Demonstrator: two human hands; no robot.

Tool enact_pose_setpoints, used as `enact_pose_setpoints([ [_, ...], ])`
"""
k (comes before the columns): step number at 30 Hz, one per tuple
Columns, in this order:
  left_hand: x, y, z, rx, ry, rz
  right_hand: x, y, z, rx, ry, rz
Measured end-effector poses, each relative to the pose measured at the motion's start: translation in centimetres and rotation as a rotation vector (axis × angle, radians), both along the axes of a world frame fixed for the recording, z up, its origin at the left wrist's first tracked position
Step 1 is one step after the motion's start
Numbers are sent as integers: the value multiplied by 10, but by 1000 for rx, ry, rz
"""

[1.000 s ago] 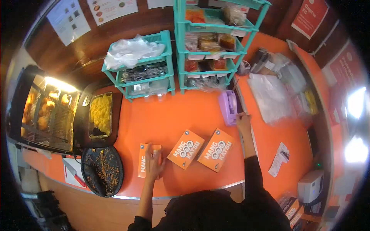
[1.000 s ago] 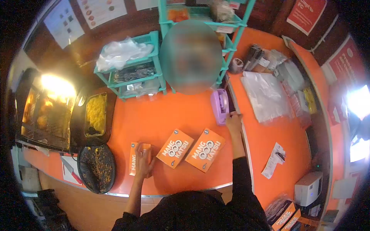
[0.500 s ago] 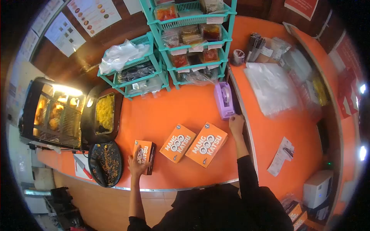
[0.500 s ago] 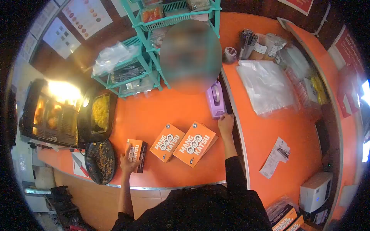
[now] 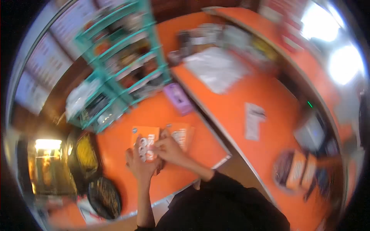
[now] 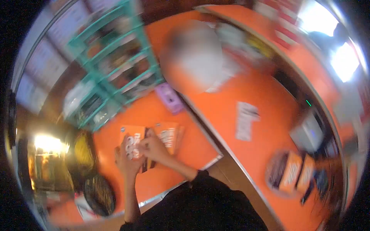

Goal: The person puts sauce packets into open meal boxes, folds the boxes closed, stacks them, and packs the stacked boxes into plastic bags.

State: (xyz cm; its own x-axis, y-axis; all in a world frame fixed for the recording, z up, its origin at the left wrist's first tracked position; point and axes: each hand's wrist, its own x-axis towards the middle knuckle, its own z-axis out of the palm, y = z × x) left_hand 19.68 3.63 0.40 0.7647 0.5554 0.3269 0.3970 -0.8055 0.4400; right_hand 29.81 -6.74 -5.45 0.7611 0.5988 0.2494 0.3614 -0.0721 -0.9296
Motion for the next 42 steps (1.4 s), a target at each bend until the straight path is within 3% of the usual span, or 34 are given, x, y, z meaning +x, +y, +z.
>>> enact_pose_setpoints([
  [3, -1, -6, 41, -29, -55, -270, -38, -22, 44, -133, 51, -416],
  [5, -3, -4, 65, -89, -35, -434, -63, -40, 94, -293, 310, -511],
  [6, -2, -2, 79, -177, -68, -590, -71, -43, 87, -291, 325, -600],
  [8, 17, 15, 89, -305, -98, -782, -76, -37, 65, 139, 129, -705],
  [9, 31, 24, 87, -450, -8, -990, -90, -45, 93, 399, 466, -574],
  [10, 50, 43, 81, -623, 86, -1195, -89, -49, 88, 78, 254, -661],
  [11, 65, 43, 98, -600, 120, -1347, -98, -59, 111, 19, 255, -694],
  [12, 83, 48, 100, -629, 119, -1365, -103, -62, 116, 63, 360, -710],
  [13, 93, 52, 113, -552, 180, -1533, -113, -72, 122, 165, 444, -633],
  [15, 85, -22, 154, -159, 239, -1787, -157, -152, 146, 737, 546, -433],
  [18, 77, -131, 162, -151, 262, -2100, -195, -211, 156, 306, 377, -934],
  [19, 70, -169, 159, -181, 233, -2152, -206, -236, 149, 486, 372, -994],
  [20, 68, -199, 155, -176, 220, -2152, -213, -259, 145, 673, 366, -1044],
  [21, 66, -232, 149, -225, 9, -2083, -221, -284, 143, 672, 357, -1043],
  [22, 65, -255, 141, -270, -197, -1999, -226, -304, 143, 811, 281, -1223],
  [23, 62, -274, 128, -265, -203, -2004, -228, -319, 143, 954, 199, -1404],
  [25, 57, -312, 82, -871, -162, -1509, -214, -353, 149, 853, 7, -1578],
  [27, 44, -343, -9, -1083, -61, -1365, -193, -399, 122, 786, -67, -1688],
  [29, 34, -356, -44, -1009, 48, -1407, -164, -449, 71, 716, -159, -1763],
  [30, 37, -364, -52, -921, -15, -1418, -151, -472, 34, 546, -125, -1860],
  [31, 44, -373, -60, -835, -78, -1434, -150, -461, 46, 313, -8, -1995],
  [32, 48, -376, -68, -855, 7, -1387, -152, -456, 51, 283, 11, -1936],
  [33, 52, -375, -78, -867, 91, -1331, -158, -444, 59, -38, 139, -2058],
  [35, 70, -380, -103, -1149, 80, -1338, -172, -431, 80, -119, 93, -2021],
  [36, 66, -382, -95, -1145, 94, -1369, -178, -430, 97, -87, 218, -1984],
  [38, 59, -381, -56, -1257, 204, -1270, -191, -444, 115, -763, 272, -1939],
  [39, 60, -383, -51, -1251, 198, -1290, -192, -460, 112, -751, 264, -1956],
  [41, 64, -386, -43, -1384, 321, -1194, -185, -505, 105, -276, 540, -1513],
  [42, 68, -391, -45, -1380, 309, -1203, -173, -527, 88, -269, 526, -1515],
])
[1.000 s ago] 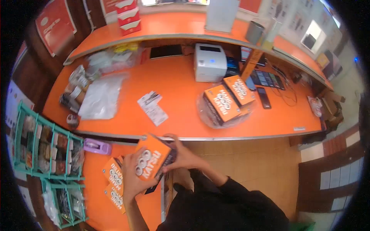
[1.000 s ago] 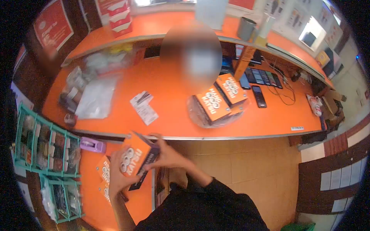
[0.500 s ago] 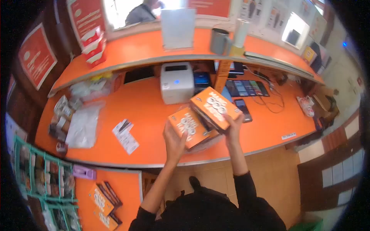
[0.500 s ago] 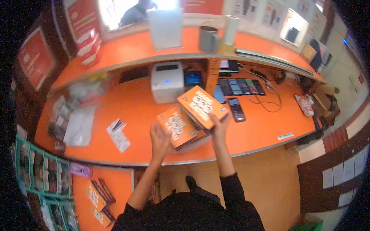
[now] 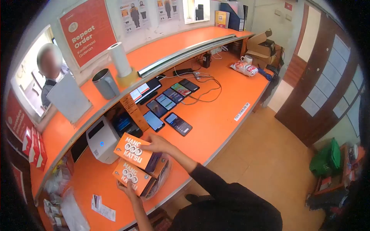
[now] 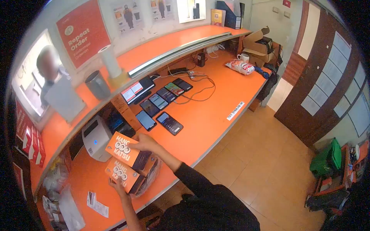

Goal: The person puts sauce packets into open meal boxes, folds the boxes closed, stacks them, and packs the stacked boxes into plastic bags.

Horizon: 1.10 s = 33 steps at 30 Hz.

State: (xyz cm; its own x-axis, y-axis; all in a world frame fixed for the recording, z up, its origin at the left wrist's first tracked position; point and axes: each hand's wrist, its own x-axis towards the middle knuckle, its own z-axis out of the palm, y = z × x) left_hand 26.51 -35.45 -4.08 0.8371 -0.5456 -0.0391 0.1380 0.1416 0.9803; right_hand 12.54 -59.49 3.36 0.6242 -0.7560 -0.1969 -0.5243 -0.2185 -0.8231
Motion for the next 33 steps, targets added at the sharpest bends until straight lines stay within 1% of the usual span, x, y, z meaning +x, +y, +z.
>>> enact_pose_setpoints([
  [2, 11, -6, -4, -66, 138, 2, 38, -34, -29, 108, -343, 258],
  [3, 12, -8, -5, -61, 135, 1, 48, -36, -25, 112, -347, 256],
  [5, 13, -9, -5, -92, 160, -5, 62, -37, -12, 474, -524, 431],
  [6, 11, -9, -3, -90, 156, -3, 64, -38, -12, 476, -528, 433],
  [8, 7, -6, -2, -87, 120, -12, 67, -39, -14, 878, -567, 470],
  [9, 8, -5, -5, -86, 119, -5, 67, -35, -13, 882, -565, 476],
  [11, 15, -6, -16, -135, 125, -11, 65, -28, -14, 740, -638, 361],
  [12, 17, -7, -22, -128, 129, 13, 65, -25, -17, 757, -626, 378],
  [14, 24, -6, -29, 3, 69, 52, 68, -18, -28, 671, -749, 245],
  [15, 20, -7, -24, 6, 60, 67, 77, -26, -44, 572, -760, 235],
  [16, 15, -8, -20, 13, 50, 94, 83, -29, -44, 481, -772, 235],
  [17, 22, -7, -33, -8, 92, 69, 80, -34, -47, 646, -763, 299],
  [18, 29, -5, -44, -37, 135, 46, 87, -36, -58, 765, -775, 282],
  [19, 22, -4, -31, -60, 161, 37, 77, -26, -46, 707, -773, 217],
  [20, 15, -7, -17, -90, 183, 20, 77, -28, -51, 694, -741, 247],
  [21, 20, -6, -20, -113, 206, 6, 70, -22, -38, 706, -693, 215],
  [22, 25, -8, -29, -139, 228, -20, 68, -24, -36, 686, -674, 217],
  [23, 26, -11, -30, -148, 225, 15, 66, -20, -34, 695, -687, 188],
  [24, 25, -13, -30, -147, 197, 11, 66, -21, -31, 703, -677, 218],
  [26, 22, -12, -29, -146, 174, 27, 64, -19, -29, 795, -642, 190],
  [27, 21, -12, -25, -109, 159, 31, 64, -18, -28, 800, -630, 209],
  [28, 19, -14, -20, -72, 145, 34, 63, -17, -28, 798, -632, 172],
  [29, 17, -13, -14, -109, 184, 13, 63, -16, -26, 792, -633, 136],
  [32, 11, -15, -3, -94, 156, 34, 63, -18, -26, 795, -611, 132],
  [33, 5, -14, 9, -89, 217, 47, 68, -29, -41, 826, -617, 168],
])
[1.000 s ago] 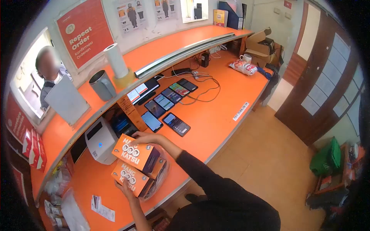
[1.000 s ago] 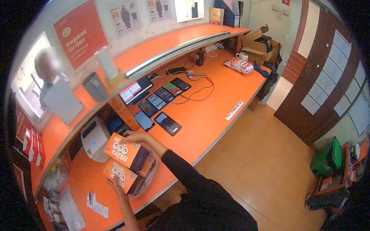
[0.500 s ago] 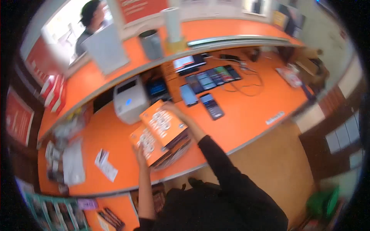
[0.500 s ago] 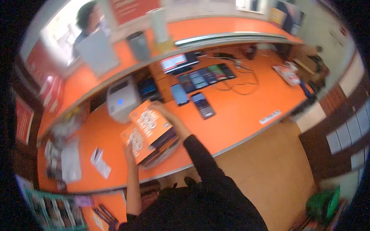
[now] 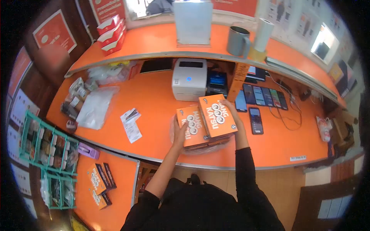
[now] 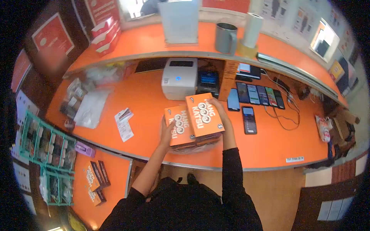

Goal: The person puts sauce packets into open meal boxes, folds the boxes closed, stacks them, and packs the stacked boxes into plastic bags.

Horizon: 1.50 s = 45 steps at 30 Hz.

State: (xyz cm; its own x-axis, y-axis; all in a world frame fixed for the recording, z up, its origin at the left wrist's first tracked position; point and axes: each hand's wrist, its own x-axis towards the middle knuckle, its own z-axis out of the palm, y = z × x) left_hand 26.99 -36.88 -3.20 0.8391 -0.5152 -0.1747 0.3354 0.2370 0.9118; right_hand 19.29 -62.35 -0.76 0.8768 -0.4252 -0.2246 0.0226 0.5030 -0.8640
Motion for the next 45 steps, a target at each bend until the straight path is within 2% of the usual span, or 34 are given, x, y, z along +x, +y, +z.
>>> enact_pose_setpoints([
  [1, 0, -4, -5, 2, 4, 28, 0, -7, -6, 2, 4, 28],
  [3, 2, -8, -24, 50, -216, 97, 2, -15, -17, 52, 49, 28],
  [5, 1, -8, -22, 59, -255, 126, -2, -11, -7, 44, 26, 89],
  [7, 3, -8, -26, 338, -505, 202, -6, -5, 0, 35, 37, 129],
  [9, 3, -9, -28, 548, -588, 209, -7, 0, 7, 13, 41, 147],
  [11, 10, -9, -39, 440, -544, 184, -12, -1, 13, -17, 35, 130],
  [13, 11, 18, -31, 126, -589, 265, -21, -6, 21, -52, 28, 83],
  [14, 13, 57, -7, 262, -732, 308, -26, -8, 25, -89, 29, 47],
  [15, 28, 105, -11, 447, -926, 409, -33, -32, 12, -465, 132, -57],
  [16, 38, 158, -8, 631, -1116, 498, -47, -8, 42, -464, 74, -55],
  [17, 40, 215, -1, 859, -875, 662, -59, 19, 74, -462, 15, -52],
  [18, 39, 274, 17, 1062, -595, 766, -65, 21, 81, -546, -17, -90],
  [19, 44, 337, -8, 1346, -551, 823, -68, 25, 88, -627, -52, -133],
  [20, 49, 399, -33, 1626, -472, 858, -73, 39, 101, -571, -123, -134],
  [21, 45, 428, -24, 1914, -227, 1005, -67, 56, 104, -571, -122, -141],
  [22, 46, 458, -22, 1866, -26, 873, -56, 73, 108, -843, -139, -129],
  [23, 47, 486, -23, 1806, 158, 727, -47, 101, 119, -844, -102, -124],
  [25, 57, 535, -76, 1686, -79, 697, -25, 156, 141, -844, -27, -112],
  [26, 56, 520, -49, 1690, -130, 608, -20, 184, 143, -988, -167, 3],
  [27, 51, 500, -5, 1688, -195, 510, -12, 209, 135, -994, -238, 94],
  [28, 47, 484, 6, 1696, -395, 463, -3, 234, 128, -992, -307, 188],
  [29, 46, 468, 16, 1685, -587, 422, 0, 256, 127, -1095, -176, 363],
  [30, 50, 442, 45, 1641, -652, 357, 12, 274, 110, -1007, -334, 546],
  [31, 47, 413, 80, 1455, -849, 131, 12, 300, 119, -1253, -290, 631],
  [32, 44, 386, 105, 1260, -1012, -80, 10, 317, 114, -1314, -269, 610],
  [33, 46, 358, 119, 1237, -1034, -114, 5, 323, 108, -1370, -261, 601],
  [35, 48, 303, 144, 832, -1254, -423, -14, 315, 106, -1439, -212, 496],
  [37, 54, 249, 168, 592, -1394, -702, -35, 309, 105, -1522, -166, 399],
  [39, 64, 191, 174, 505, -1459, -823, -58, 284, 91, -1358, -123, 56],
  [40, 66, 163, 182, 490, -1473, -828, -61, 280, 84, -1302, -208, -132],
  [41, 68, 136, 191, 467, -1591, -850, -60, 275, 73, -1310, -203, -147],
  [42, 66, 118, 195, 443, -1710, -866, -55, 269, 60, -1318, -230, -392],
  [43, 66, 107, 189, 433, -1721, -864, -50, 264, 46, -1312, -258, -633],
  [45, 73, 84, 163, 397, -1526, -607, -40, 261, 23, -1249, -215, -705],
])
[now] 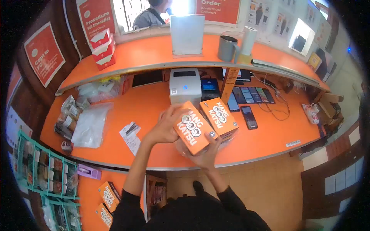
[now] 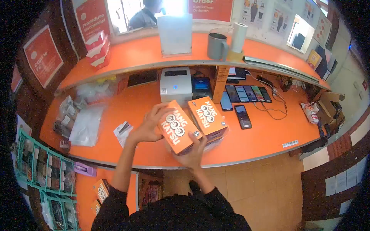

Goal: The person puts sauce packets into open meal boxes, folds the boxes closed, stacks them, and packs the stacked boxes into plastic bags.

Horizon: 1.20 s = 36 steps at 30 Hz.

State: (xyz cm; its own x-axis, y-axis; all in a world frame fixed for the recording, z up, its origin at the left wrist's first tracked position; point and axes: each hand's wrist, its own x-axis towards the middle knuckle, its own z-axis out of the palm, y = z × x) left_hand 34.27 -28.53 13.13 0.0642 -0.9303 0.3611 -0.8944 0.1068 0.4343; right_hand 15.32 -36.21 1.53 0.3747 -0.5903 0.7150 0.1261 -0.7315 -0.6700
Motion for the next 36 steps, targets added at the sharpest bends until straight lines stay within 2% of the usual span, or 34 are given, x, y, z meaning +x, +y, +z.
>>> enact_pose_setpoints([
  [2, -8, -18, -57, -306, 354, 231, 11, 2, -14, -61, 75, -273],
  [3, -11, -24, -100, -348, 665, 271, 12, 7, -18, -24, 199, -319],
  [4, -16, -26, -130, -387, 980, 307, 9, 7, -17, -30, 192, -312],
  [5, -33, -27, -133, -394, 975, 314, 3, 8, -12, -104, 320, -359],
  [7, -72, -35, -132, -490, 1271, 335, -11, 6, 5, -186, 517, -368],
  [8, -77, -39, -140, -494, 1271, 343, -19, 0, 12, -187, 518, -359],
  [10, -81, -50, -157, -405, 1066, 586, -35, -21, 23, -215, 550, -375],
  [12, -81, -57, -161, -395, 1017, 639, -40, -58, 45, -174, 576, -601],
  [14, -77, -60, -163, -417, 1028, 614, -39, -116, 47, -7, 461, -467],
  [16, -79, -60, -156, -421, 1015, 647, -38, -168, 21, 287, 501, -189],
  [17, -80, -61, -155, -418, 1018, 636, -37, -183, 20, 286, 509, -176],
  [19, -83, -63, -152, -472, 1096, 542, -30, -196, 23, 570, 612, 47],
  [22, -82, -61, -152, -414, 1045, 521, -28, -191, 27, 420, 571, -14],
  [26, -80, -62, -154, -393, 955, 513, -27, -191, 37, 406, 603, -75],
  [28, -77, -62, -155, -399, 999, 474, -28, -194, 33, 390, 629, -90],
  [30, -80, -64, -155, -321, 819, 559, -27, -195, 27, 254, 629, -171],
  [32, -78, -67, -159, -199, 709, 635, -26, -221, 1, 118, 738, -244],
  [33, -76, -78, -176, -271, 710, 592, -28, -248, -30, 149, 743, -170],
  [34, -69, -78, -194, -342, 702, 555, -30, -260, -49, 130, 753, -282],
  [36, -67, -44, -177, -360, 1006, 470, -16, -195, 6, -33, 542, -441],
])
